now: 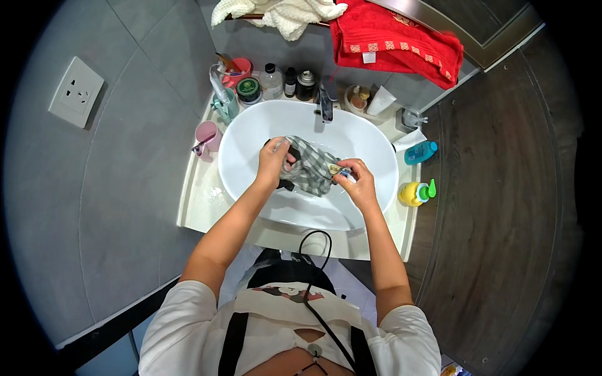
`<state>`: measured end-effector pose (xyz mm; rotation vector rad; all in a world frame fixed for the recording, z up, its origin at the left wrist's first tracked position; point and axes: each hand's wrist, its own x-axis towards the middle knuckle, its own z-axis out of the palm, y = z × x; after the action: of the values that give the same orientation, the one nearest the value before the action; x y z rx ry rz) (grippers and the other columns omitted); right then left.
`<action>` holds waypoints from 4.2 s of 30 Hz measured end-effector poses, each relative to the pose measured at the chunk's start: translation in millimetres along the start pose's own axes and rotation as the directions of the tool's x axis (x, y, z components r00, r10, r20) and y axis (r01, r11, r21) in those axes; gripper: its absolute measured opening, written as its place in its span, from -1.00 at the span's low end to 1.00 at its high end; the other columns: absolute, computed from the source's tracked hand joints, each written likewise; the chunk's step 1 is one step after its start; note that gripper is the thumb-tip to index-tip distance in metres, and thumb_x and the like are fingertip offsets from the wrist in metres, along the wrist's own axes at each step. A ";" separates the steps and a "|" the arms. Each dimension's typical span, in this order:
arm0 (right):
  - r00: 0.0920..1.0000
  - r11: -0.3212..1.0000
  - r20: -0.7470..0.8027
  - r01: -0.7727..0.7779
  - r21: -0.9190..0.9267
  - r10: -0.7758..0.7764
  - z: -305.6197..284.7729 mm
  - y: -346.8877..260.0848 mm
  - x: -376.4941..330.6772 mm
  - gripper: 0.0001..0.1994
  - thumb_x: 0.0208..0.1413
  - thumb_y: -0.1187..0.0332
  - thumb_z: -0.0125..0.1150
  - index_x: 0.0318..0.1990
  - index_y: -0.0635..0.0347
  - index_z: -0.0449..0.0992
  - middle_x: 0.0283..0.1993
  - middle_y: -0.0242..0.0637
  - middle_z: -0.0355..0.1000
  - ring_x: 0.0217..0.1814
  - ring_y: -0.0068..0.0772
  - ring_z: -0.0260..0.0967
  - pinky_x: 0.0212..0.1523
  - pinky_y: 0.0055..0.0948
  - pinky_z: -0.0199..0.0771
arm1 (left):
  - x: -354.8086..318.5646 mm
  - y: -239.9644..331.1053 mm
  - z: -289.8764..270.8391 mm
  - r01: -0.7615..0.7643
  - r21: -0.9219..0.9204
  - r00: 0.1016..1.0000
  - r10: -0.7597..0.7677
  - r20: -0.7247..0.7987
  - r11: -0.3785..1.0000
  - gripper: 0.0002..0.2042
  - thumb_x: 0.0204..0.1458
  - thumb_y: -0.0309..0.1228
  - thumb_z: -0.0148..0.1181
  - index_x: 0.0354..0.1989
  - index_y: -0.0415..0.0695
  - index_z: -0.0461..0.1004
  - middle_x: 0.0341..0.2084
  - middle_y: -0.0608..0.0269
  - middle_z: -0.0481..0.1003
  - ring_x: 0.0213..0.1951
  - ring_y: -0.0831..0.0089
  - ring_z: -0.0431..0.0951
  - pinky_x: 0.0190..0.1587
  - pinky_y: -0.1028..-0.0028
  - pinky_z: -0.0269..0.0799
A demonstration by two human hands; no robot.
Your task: The person picks up a white cloth and a black and white patterned cloth from the counter and places them into the sink. They turn on the water, rinse both items, and scrub them together by hand while the water runs.
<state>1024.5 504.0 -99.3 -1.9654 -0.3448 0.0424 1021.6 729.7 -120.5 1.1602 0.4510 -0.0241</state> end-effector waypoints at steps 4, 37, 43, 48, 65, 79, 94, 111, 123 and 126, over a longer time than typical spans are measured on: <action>0.997 0.977 -0.062 -0.060 -0.204 0.049 -1.7 4.3 8.5 -0.74 -0.19 0.45 0.24 -0.24 0.21 0.45 -0.35 -0.27 0.34 -0.33 -0.38 0.33 -0.30 -0.49 0.34 | -7.0 13.1 -0.6 -0.047 0.054 0.998 0.044 0.048 0.997 -0.70 0.03 -0.39 0.01 -0.10 -0.31 0.32 -0.56 0.20 0.44 -0.69 0.62 0.30 -0.71 0.62 0.14; 0.906 0.223 0.254 -0.340 0.914 0.339 8.0 -18.6 12.8 -0.65 0.17 0.27 -0.11 0.06 0.25 0.20 -0.17 -0.33 0.38 -0.29 -0.58 0.38 -0.41 -0.58 0.46 | -40.4 -33.8 31.8 -0.073 0.149 0.884 -0.005 0.467 0.986 -0.62 -0.13 -0.50 0.15 -0.09 -0.16 0.24 -0.22 0.32 0.32 -0.19 0.58 0.34 -0.15 0.57 0.27; 0.934 0.301 0.205 -0.294 0.907 0.293 10.6 -15.1 7.7 -0.65 0.16 0.27 -0.09 0.06 0.23 0.21 -0.12 -0.31 0.36 -0.17 -0.52 0.37 -0.24 -0.52 0.46 | -33.7 -36.1 30.4 -0.214 0.477 0.971 0.131 0.200 0.853 -0.85 -0.10 -0.49 0.14 -0.34 -0.27 0.42 -0.52 0.43 0.43 -0.48 0.70 0.32 -0.38 0.67 0.27; 0.901 0.549 0.154 -0.374 0.748 0.405 -0.6 1.5 0.0 -0.68 0.13 0.37 -0.03 0.03 0.24 0.24 -0.18 -0.34 0.38 -0.24 -0.61 0.34 -0.35 -0.60 0.39 | -32.4 -31.0 16.2 0.004 0.222 0.993 -0.031 0.116 0.975 -0.86 0.01 -0.43 0.04 -0.28 -0.19 0.43 -0.45 0.43 0.44 -0.40 0.68 0.38 -0.31 0.65 0.30; 0.995 0.992 0.092 -0.028 -0.122 0.040 43.8 -18.3 2.0 -0.78 -0.15 0.38 0.24 -0.33 0.27 0.43 -0.34 -0.21 0.41 -0.39 -0.42 0.40 -0.37 -0.51 0.40 | -26.7 -12.4 15.3 0.232 -0.259 0.955 -0.169 0.245 0.938 -0.92 0.08 -0.41 -0.08 -0.29 -0.10 0.31 -0.36 0.29 0.43 -0.29 0.47 0.46 -0.20 0.42 0.42; 0.890 0.638 0.140 -0.413 0.650 0.434 26.6 23.5 18.2 -0.91 0.08 0.34 -0.01 -0.31 0.11 0.29 -0.47 -0.43 0.32 -0.47 -0.57 0.28 -0.45 -0.53 0.36 | -22.5 -1.5 -6.7 0.326 -0.354 0.913 -0.194 0.359 0.877 -0.90 0.05 -0.42 -0.05 -0.31 -0.14 0.36 -0.39 0.31 0.44 -0.31 0.49 0.46 -0.16 0.45 0.37; 0.919 0.993 0.377 -0.111 -0.041 0.118 -1.4 -17.2 17.3 -0.73 -0.19 0.29 0.28 -0.24 0.06 0.55 -0.26 -0.31 0.34 -0.18 -0.38 0.32 -0.18 -0.44 0.33 | -30.1 8.6 -11.7 0.195 -0.304 0.938 -0.087 0.335 0.933 -0.85 0.06 -0.42 -0.01 -0.20 -0.13 0.31 -0.33 0.31 0.40 -0.25 0.52 0.41 -0.14 0.50 0.35; 0.867 0.307 0.358 -0.465 0.830 0.346 16.6 -3.6 28.2 -0.77 0.18 0.19 -0.13 -0.30 0.16 0.34 -0.37 -0.39 0.36 -0.33 -0.53 0.35 -0.31 -0.49 0.43 | -28.5 1.5 -23.2 0.089 0.262 0.820 -0.219 0.529 0.961 -0.74 -0.07 -0.36 0.17 -0.21 -0.19 0.41 -0.31 0.38 0.45 -0.25 0.63 0.40 -0.17 0.62 0.29; 0.874 0.694 0.063 -0.424 0.582 0.481 31.5 18.8 30.6 -0.73 0.19 0.21 -0.13 -0.19 0.24 0.35 -0.28 -0.44 0.34 -0.24 -0.62 0.24 -0.19 -0.58 0.27 | -19.1 -13.4 -4.0 0.247 -0.388 0.925 -0.097 0.368 0.888 -0.81 0.10 -0.24 -0.05 -0.27 -0.09 0.32 -0.35 0.35 0.41 -0.30 0.55 0.41 -0.26 0.57 0.32; 0.848 0.687 -0.001 -0.429 0.587 0.530 35.1 4.1 33.1 -0.76 0.17 0.22 -0.12 -0.26 0.21 0.37 -0.35 -0.47 0.33 -0.31 -0.62 0.23 -0.23 -0.60 0.26 | -20.4 -9.5 6.9 0.360 -0.427 0.919 -0.236 0.316 0.829 -0.77 0.10 -0.17 -0.08 -0.31 -0.08 0.33 -0.39 0.34 0.41 -0.35 0.54 0.40 -0.44 0.56 0.30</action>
<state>1050.6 542.4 -113.2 -1.3896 0.2971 0.2859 1003.0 715.3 -119.3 0.5745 0.3815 -0.3172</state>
